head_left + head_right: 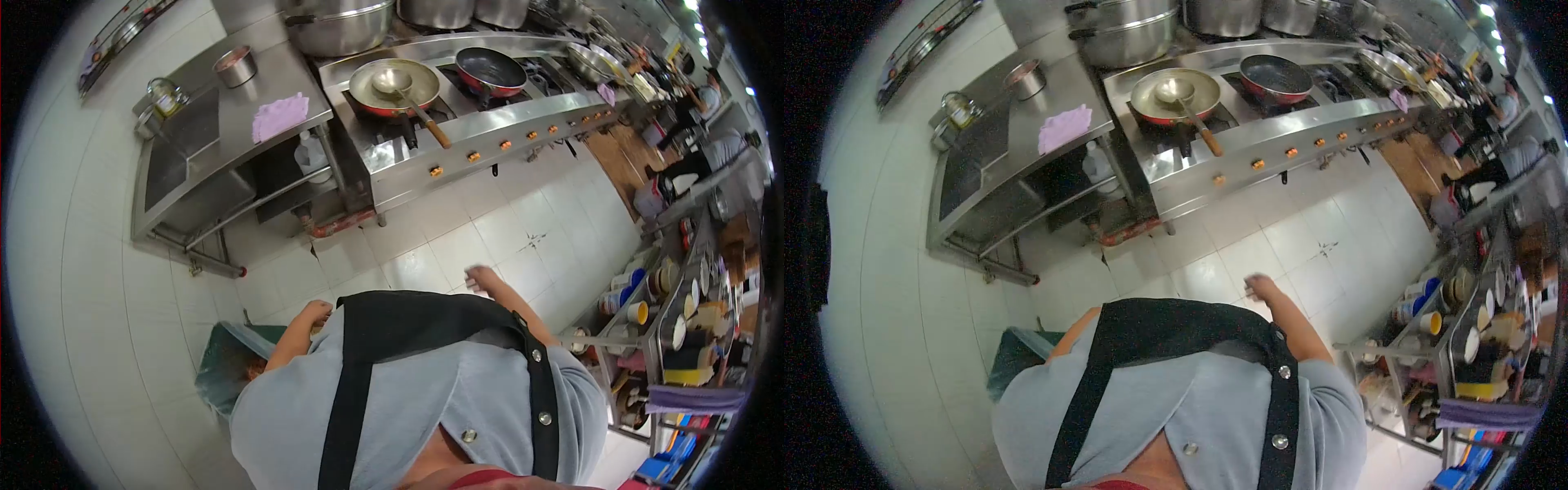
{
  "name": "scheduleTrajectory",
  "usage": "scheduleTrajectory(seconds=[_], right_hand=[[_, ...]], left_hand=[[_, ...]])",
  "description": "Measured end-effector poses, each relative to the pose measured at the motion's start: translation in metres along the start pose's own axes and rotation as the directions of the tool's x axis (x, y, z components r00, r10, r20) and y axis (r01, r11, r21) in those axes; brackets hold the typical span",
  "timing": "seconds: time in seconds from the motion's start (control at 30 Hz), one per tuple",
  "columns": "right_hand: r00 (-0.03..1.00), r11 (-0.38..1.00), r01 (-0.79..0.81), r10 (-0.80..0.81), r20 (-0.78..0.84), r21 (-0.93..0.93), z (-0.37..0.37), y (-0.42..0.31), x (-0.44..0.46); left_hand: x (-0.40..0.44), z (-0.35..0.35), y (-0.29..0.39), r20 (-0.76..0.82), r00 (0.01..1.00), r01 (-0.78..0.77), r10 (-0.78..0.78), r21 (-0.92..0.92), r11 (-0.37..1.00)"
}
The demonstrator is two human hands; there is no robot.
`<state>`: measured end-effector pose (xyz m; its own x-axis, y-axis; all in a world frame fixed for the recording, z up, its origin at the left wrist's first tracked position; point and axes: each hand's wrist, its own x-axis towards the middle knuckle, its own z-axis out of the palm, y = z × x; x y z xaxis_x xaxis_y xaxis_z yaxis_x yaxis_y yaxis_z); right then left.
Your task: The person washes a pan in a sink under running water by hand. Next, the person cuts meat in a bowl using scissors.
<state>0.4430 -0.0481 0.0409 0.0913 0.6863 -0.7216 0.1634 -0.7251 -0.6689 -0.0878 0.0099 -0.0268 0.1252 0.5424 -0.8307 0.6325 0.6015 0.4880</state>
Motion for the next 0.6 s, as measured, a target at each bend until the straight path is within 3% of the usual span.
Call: scheduleTrajectory(seconds=[0.07,0.1,0.17,0.2,0.27,0.3,0.33,0.43,0.53,0.6], right_hand=[[0.989,0.971,0.145,-0.139,-0.043,0.188,0.018,-0.066,-0.008],[0.985,0.955,0.170,-0.170,-0.020,0.245,0.023,-0.096,-0.013],[0.982,0.930,0.177,-0.188,0.005,0.321,0.024,-0.143,-0.020],[0.983,0.928,0.178,-0.186,-0.006,0.329,0.020,-0.157,-0.015],[0.966,0.867,0.243,-0.257,-0.028,0.435,0.002,-0.185,0.002],[0.965,0.866,0.249,-0.262,-0.030,0.434,-0.012,-0.197,0.016],[0.945,0.789,0.312,-0.313,-0.092,0.528,-0.028,-0.207,0.032],[0.880,0.594,0.462,-0.399,-0.258,0.658,-0.082,-0.243,0.079],[0.890,0.508,0.438,-0.361,-0.279,0.742,-0.130,-0.286,0.127],[0.893,0.346,0.436,-0.276,-0.355,0.831,-0.153,-0.315,0.151]], left_hand=[[-0.080,-0.019,0.074,-0.040,0.991,-0.124,0.125,0.015,0.992],[-0.049,-0.029,0.063,-0.022,0.992,-0.124,0.125,0.033,0.992],[0.023,-0.047,0.037,0.138,0.918,-0.388,0.372,0.113,0.915],[0.020,-0.046,0.044,0.148,0.916,-0.392,0.374,0.120,0.912],[-0.005,-0.035,0.075,-0.130,0.866,-0.467,0.484,0.141,0.873],[-0.045,-0.026,0.112,-0.169,0.947,-0.263,0.273,0.081,0.961],[-0.047,-0.019,0.121,-0.196,0.957,-0.201,0.213,0.080,0.976],[-0.013,-0.008,0.098,-0.235,0.947,-0.180,0.217,0.169,0.969],[0.000,-0.003,0.088,-0.271,0.945,-0.121,0.182,0.227,0.966],[-0.002,-0.001,0.088,-0.297,0.942,-0.082,0.155,0.242,0.967]])
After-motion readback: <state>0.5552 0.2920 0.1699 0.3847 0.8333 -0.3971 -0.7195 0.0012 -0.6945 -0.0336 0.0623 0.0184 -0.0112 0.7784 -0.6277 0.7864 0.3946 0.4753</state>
